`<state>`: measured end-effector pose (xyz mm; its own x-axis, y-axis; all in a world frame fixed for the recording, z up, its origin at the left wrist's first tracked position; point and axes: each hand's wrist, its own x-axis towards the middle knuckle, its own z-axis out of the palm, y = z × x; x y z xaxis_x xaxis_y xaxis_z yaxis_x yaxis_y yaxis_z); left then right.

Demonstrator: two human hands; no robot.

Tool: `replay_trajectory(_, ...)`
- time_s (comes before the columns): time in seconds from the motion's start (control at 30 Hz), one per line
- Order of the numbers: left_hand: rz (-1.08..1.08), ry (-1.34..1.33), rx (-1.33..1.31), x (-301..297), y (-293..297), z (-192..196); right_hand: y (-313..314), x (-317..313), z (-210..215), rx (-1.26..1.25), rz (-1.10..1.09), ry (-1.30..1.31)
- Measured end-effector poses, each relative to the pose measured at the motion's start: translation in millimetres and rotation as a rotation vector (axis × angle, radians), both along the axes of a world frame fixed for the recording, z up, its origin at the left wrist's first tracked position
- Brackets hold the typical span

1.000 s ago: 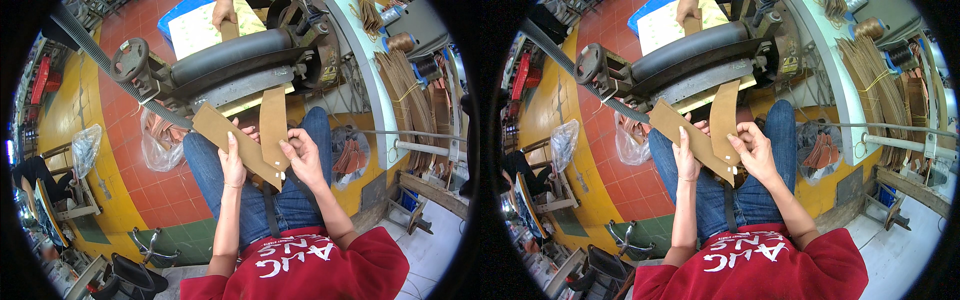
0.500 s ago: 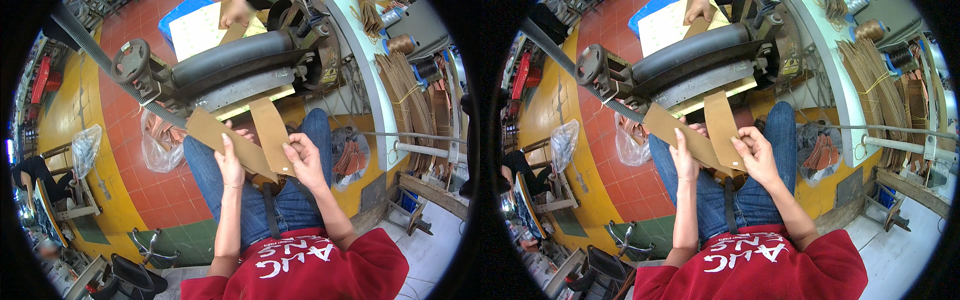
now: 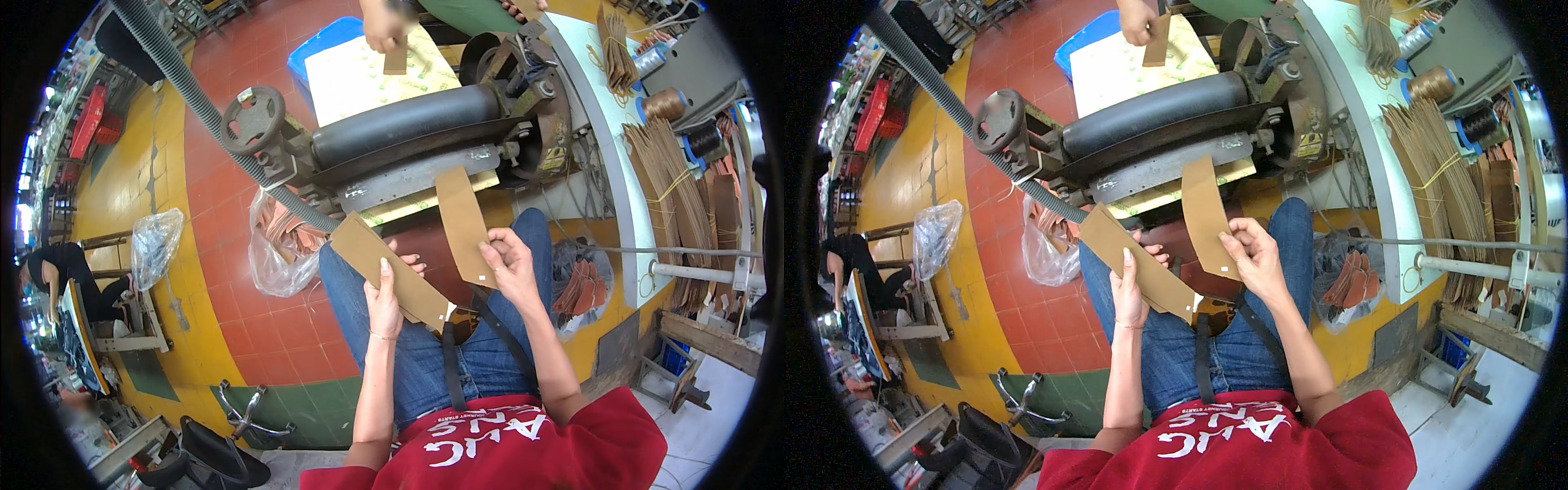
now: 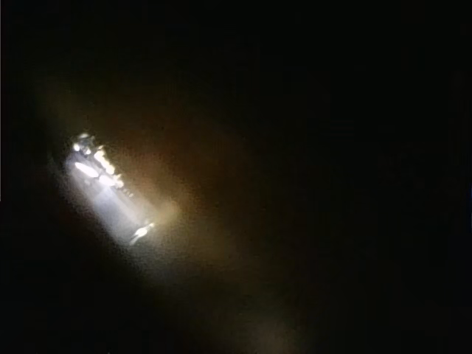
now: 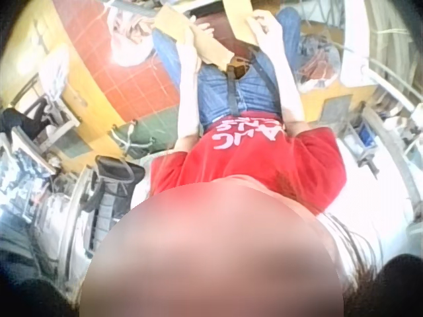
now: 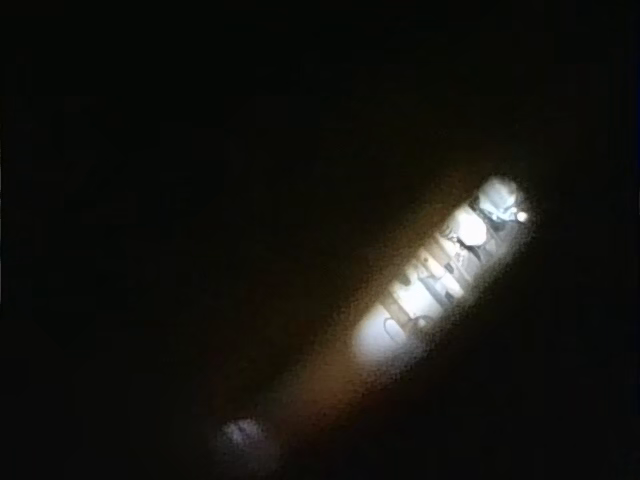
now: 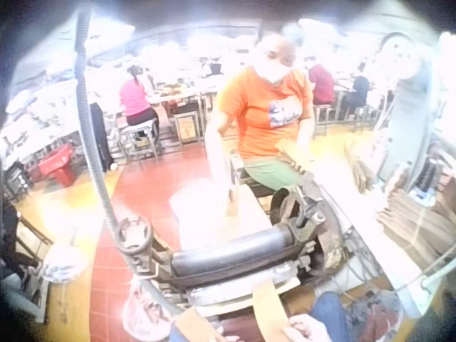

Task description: The person sits at a workstation and repeatedly feeds flat cardboard pieces through a roller machine. They handle the pieces one at a time, aligning them before insertion and stacking the processed pieces on their lap.

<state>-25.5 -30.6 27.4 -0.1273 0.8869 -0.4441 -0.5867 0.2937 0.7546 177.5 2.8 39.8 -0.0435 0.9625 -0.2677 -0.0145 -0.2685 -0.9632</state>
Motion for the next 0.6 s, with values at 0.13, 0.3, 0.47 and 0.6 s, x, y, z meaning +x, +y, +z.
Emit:
replay_trajectory(0.13,0.005,-0.374,0.034,0.8,2.4,1.8,9.3,-1.2,-12.9,-0.100,-0.053,-0.009)
replay_trajectory(0.3,-0.108,-0.268,0.005,3.5,10.4,2.7,84.8,-20.7,-55.2,-0.119,-0.167,-0.105)
replay_trajectory(0.47,-0.062,-0.196,0.007,2.9,13.8,-1.4,55.7,-28.8,-59.3,-0.036,-0.330,-0.289)
replay_trajectory(0.6,-0.051,-0.045,-0.092,5.7,17.9,-8.9,-16.7,-15.5,-32.6,-0.225,0.138,0.196)
